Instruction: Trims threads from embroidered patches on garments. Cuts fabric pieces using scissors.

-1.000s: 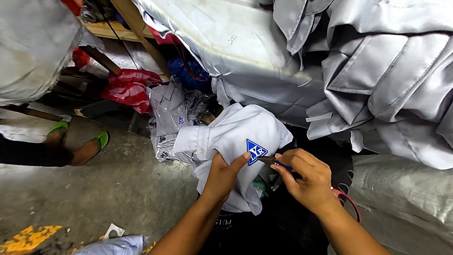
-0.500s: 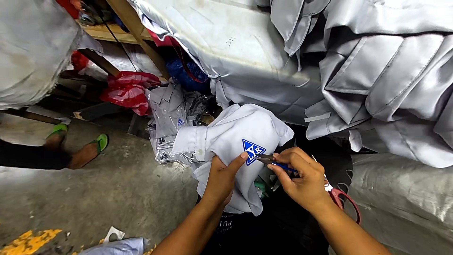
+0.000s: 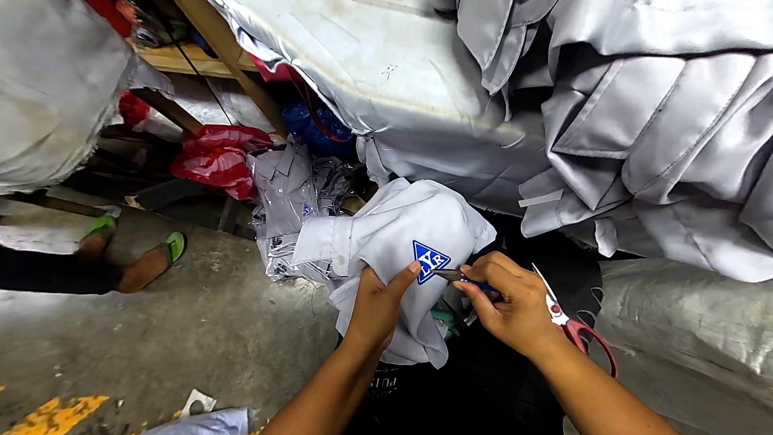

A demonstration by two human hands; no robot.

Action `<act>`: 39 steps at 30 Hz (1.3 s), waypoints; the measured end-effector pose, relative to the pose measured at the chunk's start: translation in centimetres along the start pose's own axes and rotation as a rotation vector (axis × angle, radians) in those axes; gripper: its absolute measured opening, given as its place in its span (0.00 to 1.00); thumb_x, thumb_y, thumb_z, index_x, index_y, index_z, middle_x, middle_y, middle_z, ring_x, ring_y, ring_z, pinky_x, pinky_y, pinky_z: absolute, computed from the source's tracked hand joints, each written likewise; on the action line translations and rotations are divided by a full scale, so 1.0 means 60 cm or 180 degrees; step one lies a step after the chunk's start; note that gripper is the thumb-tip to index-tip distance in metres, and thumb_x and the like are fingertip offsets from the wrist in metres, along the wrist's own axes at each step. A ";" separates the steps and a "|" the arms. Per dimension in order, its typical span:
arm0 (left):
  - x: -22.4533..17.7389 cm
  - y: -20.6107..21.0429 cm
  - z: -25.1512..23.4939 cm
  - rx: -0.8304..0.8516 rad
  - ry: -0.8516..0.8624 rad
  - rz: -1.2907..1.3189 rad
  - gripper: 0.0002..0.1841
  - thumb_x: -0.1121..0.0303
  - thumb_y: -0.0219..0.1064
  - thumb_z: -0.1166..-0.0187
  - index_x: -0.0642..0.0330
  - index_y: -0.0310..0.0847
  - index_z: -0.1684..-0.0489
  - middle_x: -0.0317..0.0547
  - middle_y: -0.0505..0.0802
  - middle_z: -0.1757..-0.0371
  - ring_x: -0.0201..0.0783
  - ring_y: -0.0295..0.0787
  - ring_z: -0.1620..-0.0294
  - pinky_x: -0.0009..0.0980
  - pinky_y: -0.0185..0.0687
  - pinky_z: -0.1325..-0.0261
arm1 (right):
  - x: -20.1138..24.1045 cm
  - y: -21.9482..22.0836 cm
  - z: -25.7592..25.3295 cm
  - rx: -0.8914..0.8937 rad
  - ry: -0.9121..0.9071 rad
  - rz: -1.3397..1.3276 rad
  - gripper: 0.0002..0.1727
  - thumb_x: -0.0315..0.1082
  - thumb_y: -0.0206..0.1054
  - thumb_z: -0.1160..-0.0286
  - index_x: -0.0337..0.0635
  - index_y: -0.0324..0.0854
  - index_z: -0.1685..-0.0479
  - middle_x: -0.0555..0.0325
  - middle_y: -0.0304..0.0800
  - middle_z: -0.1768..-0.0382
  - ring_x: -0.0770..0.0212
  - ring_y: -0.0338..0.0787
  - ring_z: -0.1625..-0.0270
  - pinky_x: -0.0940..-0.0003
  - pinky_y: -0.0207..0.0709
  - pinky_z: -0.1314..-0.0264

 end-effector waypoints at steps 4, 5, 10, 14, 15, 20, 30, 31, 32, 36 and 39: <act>0.006 0.001 0.002 -0.0002 -0.0006 0.0091 0.08 0.85 0.61 0.21 0.66 0.78 0.51 0.41 0.95 0.62 0.30 0.95 0.59 0.29 0.92 0.48 | 0.004 0.005 -0.001 0.0080 0.0002 -0.0039 0.12 0.37 0.69 0.20 0.36 0.91 0.61 0.51 0.92 0.63 0.67 0.89 0.60 0.79 0.81 0.57; 0.005 0.002 0.002 0.0002 0.0017 0.0090 0.08 0.85 0.62 0.22 0.66 0.78 0.51 0.40 0.95 0.62 0.30 0.94 0.59 0.29 0.92 0.48 | 0.003 0.004 -0.001 0.0111 0.0002 -0.0044 0.12 0.38 0.70 0.20 0.37 0.91 0.60 0.51 0.93 0.62 0.67 0.89 0.59 0.78 0.81 0.57; -0.004 -0.001 0.001 0.0019 0.0123 0.0025 0.09 0.85 0.62 0.22 0.65 0.78 0.50 0.38 0.95 0.62 0.29 0.94 0.59 0.28 0.92 0.48 | -0.004 -0.008 -0.006 0.0161 0.0117 -0.0265 0.12 0.38 0.71 0.21 0.36 0.91 0.59 0.53 0.93 0.61 0.73 0.88 0.59 0.84 0.79 0.55; -0.006 0.002 0.001 0.0081 0.0140 -0.0030 0.08 0.84 0.62 0.22 0.65 0.78 0.51 0.38 0.95 0.62 0.29 0.94 0.59 0.28 0.92 0.48 | -0.008 -0.010 -0.009 0.0162 0.0177 -0.0229 0.13 0.38 0.71 0.22 0.36 0.92 0.59 0.53 0.93 0.61 0.74 0.86 0.61 0.85 0.77 0.57; -0.007 0.002 0.001 0.0093 0.0148 -0.0047 0.08 0.84 0.63 0.22 0.64 0.78 0.51 0.38 0.95 0.62 0.28 0.94 0.59 0.28 0.92 0.48 | -0.008 -0.009 -0.009 0.0183 0.0170 -0.0203 0.12 0.38 0.71 0.22 0.36 0.92 0.59 0.54 0.93 0.61 0.73 0.86 0.61 0.84 0.78 0.57; -0.004 0.002 -0.001 0.0136 0.0132 -0.0086 0.08 0.84 0.62 0.22 0.65 0.78 0.51 0.38 0.95 0.62 0.29 0.94 0.59 0.29 0.92 0.48 | -0.001 -0.008 -0.012 0.0234 0.0035 0.0038 0.12 0.38 0.70 0.20 0.38 0.92 0.61 0.53 0.94 0.63 0.67 0.90 0.58 0.77 0.82 0.53; 0.004 -0.002 0.001 0.0082 0.0000 0.0141 0.09 0.85 0.62 0.22 0.67 0.77 0.48 0.41 0.95 0.60 0.31 0.95 0.57 0.30 0.92 0.46 | -0.004 -0.017 -0.035 0.0441 0.0065 -0.0146 0.14 0.40 0.69 0.20 0.37 0.90 0.62 0.55 0.91 0.65 0.73 0.85 0.64 0.83 0.77 0.61; 0.001 -0.003 0.001 0.0049 0.0028 0.0172 0.10 0.85 0.62 0.22 0.67 0.76 0.47 0.41 0.95 0.59 0.31 0.95 0.56 0.30 0.92 0.46 | -0.001 -0.028 -0.053 0.0314 0.0051 -0.0168 0.13 0.39 0.71 0.22 0.36 0.90 0.61 0.56 0.90 0.65 0.75 0.84 0.65 0.85 0.76 0.62; -0.001 -0.002 0.002 0.0020 0.0072 0.0170 0.11 0.85 0.62 0.22 0.66 0.75 0.46 0.40 0.95 0.59 0.30 0.95 0.56 0.30 0.92 0.46 | 0.005 -0.041 -0.078 0.0119 -0.0008 -0.0110 0.13 0.38 0.72 0.25 0.35 0.89 0.60 0.56 0.89 0.65 0.76 0.82 0.66 0.86 0.75 0.63; -0.005 0.002 0.011 -0.0051 0.0201 0.0076 0.15 0.84 0.63 0.25 0.67 0.73 0.42 0.38 0.95 0.58 0.28 0.94 0.55 0.27 0.91 0.46 | 0.027 -0.056 -0.215 -0.0708 -0.0356 0.0648 0.11 0.32 0.75 0.29 0.31 0.89 0.56 0.46 0.89 0.63 0.55 0.90 0.61 0.63 0.85 0.58; -0.010 -0.002 0.022 -0.0111 0.0289 -0.0018 0.17 0.84 0.63 0.26 0.69 0.71 0.39 0.39 0.94 0.57 0.27 0.94 0.54 0.27 0.91 0.46 | 0.008 -0.019 -0.328 -0.0757 -0.0288 0.1003 0.11 0.31 0.75 0.29 0.29 0.88 0.59 0.38 0.90 0.59 0.40 0.92 0.52 0.47 0.86 0.50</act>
Point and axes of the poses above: each hand's wrist, its own z-axis away from the middle knuckle, its own y-axis out of the palm, x = y × z, the point moved 10 cm from there along -z, towards the middle knuckle
